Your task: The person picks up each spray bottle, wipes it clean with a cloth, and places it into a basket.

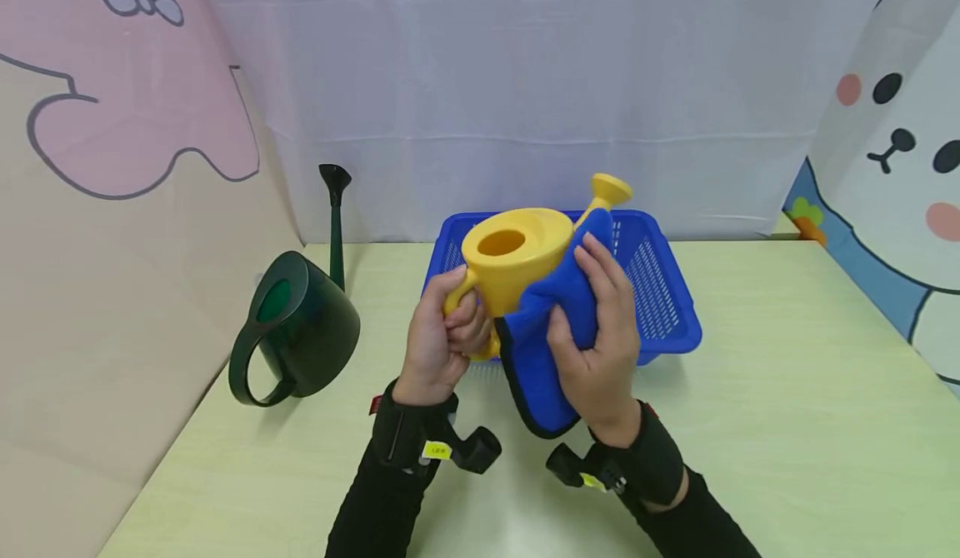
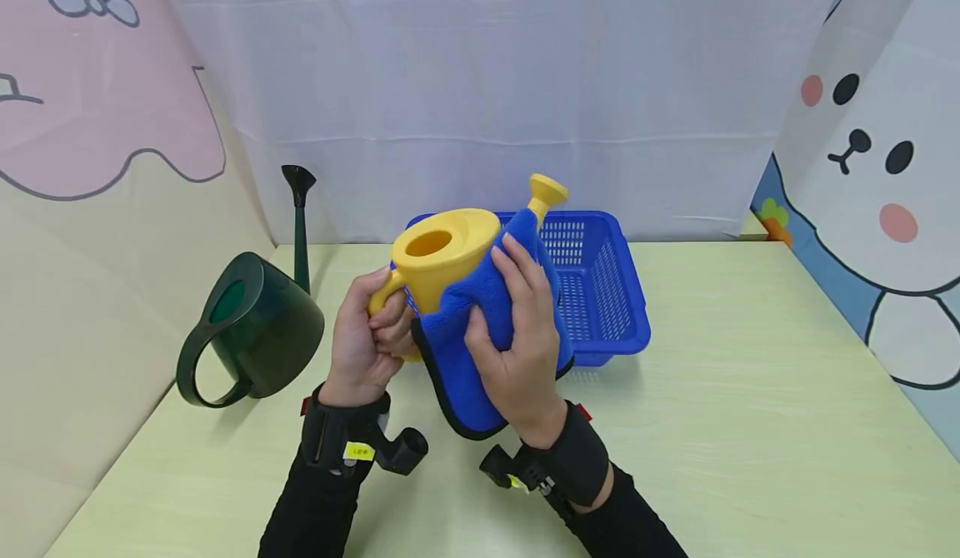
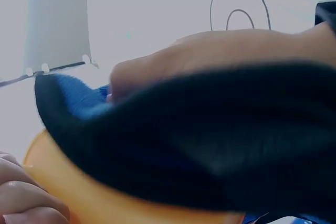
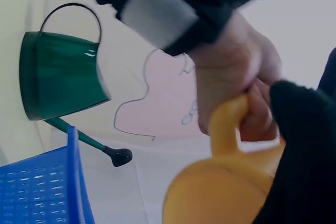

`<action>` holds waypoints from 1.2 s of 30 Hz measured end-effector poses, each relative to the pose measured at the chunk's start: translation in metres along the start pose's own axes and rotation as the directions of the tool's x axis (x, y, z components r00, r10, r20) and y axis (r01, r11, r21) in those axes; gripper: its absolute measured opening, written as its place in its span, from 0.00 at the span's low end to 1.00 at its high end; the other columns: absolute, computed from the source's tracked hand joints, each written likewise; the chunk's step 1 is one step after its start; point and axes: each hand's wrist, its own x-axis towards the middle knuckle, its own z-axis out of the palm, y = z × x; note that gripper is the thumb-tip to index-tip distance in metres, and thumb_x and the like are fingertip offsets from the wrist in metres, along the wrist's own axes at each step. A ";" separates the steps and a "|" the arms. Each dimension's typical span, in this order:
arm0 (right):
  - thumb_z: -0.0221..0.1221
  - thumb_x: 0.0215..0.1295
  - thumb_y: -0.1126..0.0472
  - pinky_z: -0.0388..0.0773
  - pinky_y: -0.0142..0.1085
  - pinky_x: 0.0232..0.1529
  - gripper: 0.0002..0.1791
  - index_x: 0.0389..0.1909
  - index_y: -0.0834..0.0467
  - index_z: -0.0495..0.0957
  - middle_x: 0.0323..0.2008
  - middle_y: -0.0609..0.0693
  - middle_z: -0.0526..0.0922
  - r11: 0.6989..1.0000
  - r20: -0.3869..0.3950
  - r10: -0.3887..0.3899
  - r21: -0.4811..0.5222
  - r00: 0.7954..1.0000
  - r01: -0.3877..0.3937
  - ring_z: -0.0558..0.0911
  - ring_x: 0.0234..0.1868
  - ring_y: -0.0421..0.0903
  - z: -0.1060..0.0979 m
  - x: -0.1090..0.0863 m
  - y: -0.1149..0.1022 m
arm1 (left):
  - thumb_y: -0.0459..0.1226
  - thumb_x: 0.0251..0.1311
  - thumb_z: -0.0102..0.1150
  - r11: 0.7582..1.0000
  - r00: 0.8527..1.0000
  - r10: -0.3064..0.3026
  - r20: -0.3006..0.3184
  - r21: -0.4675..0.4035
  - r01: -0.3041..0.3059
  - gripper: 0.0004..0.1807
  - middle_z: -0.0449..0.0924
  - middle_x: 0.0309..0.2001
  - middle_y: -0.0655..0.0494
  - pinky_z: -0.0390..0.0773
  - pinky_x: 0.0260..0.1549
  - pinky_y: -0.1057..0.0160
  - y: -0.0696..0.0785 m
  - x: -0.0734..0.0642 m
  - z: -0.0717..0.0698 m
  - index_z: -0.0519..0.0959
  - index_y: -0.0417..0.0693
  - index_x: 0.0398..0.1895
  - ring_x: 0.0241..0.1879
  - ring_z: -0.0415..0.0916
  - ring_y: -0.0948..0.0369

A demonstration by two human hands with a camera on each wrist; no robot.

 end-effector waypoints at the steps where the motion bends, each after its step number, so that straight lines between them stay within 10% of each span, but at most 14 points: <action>1: 0.49 0.60 0.59 0.65 0.37 0.63 0.25 0.55 0.70 0.67 0.60 0.59 0.69 1.000 0.001 0.016 0.024 1.000 -0.016 0.69 0.63 0.50 -0.003 0.002 0.001 | 0.39 0.68 0.24 1.000 1.000 0.008 0.020 -0.003 -0.007 0.26 0.53 0.07 0.65 0.42 0.09 0.66 0.000 0.000 0.000 0.56 0.56 0.07 0.06 0.47 0.65; 6: 0.48 0.55 0.63 0.63 0.38 0.65 0.26 0.55 0.73 0.66 0.60 0.48 0.70 0.990 -0.004 0.056 0.133 0.998 -0.055 0.68 0.63 0.49 -0.010 0.011 0.006 | 0.40 0.68 0.25 1.000 0.998 0.012 0.056 -0.004 -0.012 0.26 0.54 0.08 0.65 0.42 0.10 0.63 0.001 -0.003 -0.002 0.57 0.56 0.08 0.07 0.46 0.62; 13: 0.54 0.55 0.55 0.64 0.36 0.64 0.35 0.58 0.72 0.57 0.67 0.61 0.56 0.963 0.025 0.136 0.232 0.990 -0.138 0.66 0.63 0.50 -0.007 0.007 0.007 | 0.39 0.68 0.22 1.000 0.998 0.013 0.068 -0.001 -0.013 0.26 0.52 0.08 0.64 0.41 0.09 0.65 0.002 -0.002 -0.002 0.57 0.56 0.08 0.07 0.46 0.64; 25: 0.52 0.57 0.38 0.39 0.64 0.65 0.42 0.66 0.60 0.56 0.69 0.61 0.53 0.986 0.146 -0.111 -0.107 0.983 0.127 0.51 0.70 0.64 0.005 -0.006 0.003 | 0.39 0.67 0.28 0.999 0.996 0.034 -0.083 0.019 -0.033 0.26 0.51 0.09 0.65 0.39 0.12 0.66 0.002 0.000 -0.002 0.59 0.57 0.07 0.08 0.45 0.66; 36: 0.48 0.64 0.46 0.55 0.57 0.65 0.32 0.63 0.60 0.59 0.68 0.61 0.54 0.952 0.144 -0.175 -0.228 0.974 0.205 0.58 0.66 0.62 0.012 -0.012 0.001 | 0.39 0.67 0.29 0.999 0.996 0.036 -0.087 0.031 -0.033 0.26 0.53 0.07 0.67 0.38 0.13 0.65 0.001 0.002 -0.002 0.58 0.57 0.06 0.08 0.43 0.65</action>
